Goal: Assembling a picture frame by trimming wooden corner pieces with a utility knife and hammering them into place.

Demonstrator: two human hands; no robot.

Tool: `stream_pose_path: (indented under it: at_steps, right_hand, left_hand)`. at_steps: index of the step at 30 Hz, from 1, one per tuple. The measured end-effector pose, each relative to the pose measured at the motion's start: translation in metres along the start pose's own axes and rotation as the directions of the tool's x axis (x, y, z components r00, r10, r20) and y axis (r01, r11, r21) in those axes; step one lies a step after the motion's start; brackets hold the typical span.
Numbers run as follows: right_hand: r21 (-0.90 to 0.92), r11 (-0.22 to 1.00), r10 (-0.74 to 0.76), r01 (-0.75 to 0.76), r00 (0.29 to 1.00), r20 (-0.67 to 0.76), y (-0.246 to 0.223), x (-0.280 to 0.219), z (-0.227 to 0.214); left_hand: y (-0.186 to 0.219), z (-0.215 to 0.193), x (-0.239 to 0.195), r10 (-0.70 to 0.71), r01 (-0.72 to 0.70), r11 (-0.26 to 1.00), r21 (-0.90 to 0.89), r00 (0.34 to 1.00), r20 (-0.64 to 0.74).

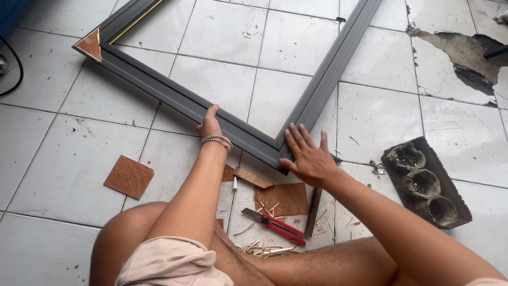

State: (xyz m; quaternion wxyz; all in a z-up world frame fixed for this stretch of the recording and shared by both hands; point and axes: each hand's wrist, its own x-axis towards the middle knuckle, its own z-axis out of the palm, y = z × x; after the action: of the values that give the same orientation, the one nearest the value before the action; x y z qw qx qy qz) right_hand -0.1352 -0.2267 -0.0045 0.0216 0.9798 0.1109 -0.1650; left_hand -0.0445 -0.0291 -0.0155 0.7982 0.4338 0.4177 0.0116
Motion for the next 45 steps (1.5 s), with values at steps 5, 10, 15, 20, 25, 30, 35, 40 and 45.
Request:
stream_pose_path:
  at_steps: [5, 10, 15, 20, 25, 30, 35, 40, 45]
  right_hand:
    - [0.069, 0.971, 0.234, -0.228, 0.967, -0.101, 0.039, 0.056, 0.015]
    - [0.146, 0.95, 0.295, -0.275, 0.945, -0.14, 0.019, 0.053, 0.015]
    - [0.093, 0.993, 0.084, -0.08, 0.995, -0.044, -0.046, 0.009, 0.005]
    - [0.081, 0.974, -0.205, 0.21, 0.976, -0.066, -0.082, 0.003, 0.021]
    - [0.88, 0.446, -0.083, 0.166, 0.986, -0.144, -0.075, -0.027, -0.013]
    - [0.941, -0.296, 0.096, 0.162, 0.986, -0.139, -0.123, -0.082, -0.097]
    - [0.885, -0.427, 0.258, 0.185, 0.963, -0.076, -0.053, -0.062, -0.061]
    - [0.952, -0.286, 0.216, 0.113, 0.975, -0.051, -0.087, -0.098, -0.056]
    - [0.991, 0.131, 0.072, 0.027, 0.997, -0.037, -0.146, -0.123, -0.065]
  left_hand:
    - [0.002, 0.0, -0.007, 0.005, -0.008, 0.991, 0.132, 1.0, 0.027]
    - [-0.022, -0.003, 0.022, 0.053, -0.053, 0.821, 0.569, 0.998, 0.017]
    - [0.005, 0.0, -0.033, -0.099, -0.114, 0.569, 0.815, 0.974, 0.205]
    - [-0.018, -0.004, -0.002, -0.072, -0.111, 0.59, 0.8, 0.979, 0.189]
    - [0.008, -0.006, -0.037, -0.048, -0.178, 0.577, 0.797, 0.967, 0.251]
    - [-0.007, 0.005, -0.131, 0.147, -0.424, 0.827, 0.37, 0.797, 0.585]
    - [-0.016, -0.034, -0.245, -0.098, -0.481, 0.728, 0.489, 0.633, 0.768]
    - [0.01, -0.05, -0.26, -0.249, -0.258, 0.79, 0.555, 0.693, 0.677]
    - [0.024, -0.039, -0.153, -0.029, -0.302, 0.78, 0.547, 0.857, 0.515]
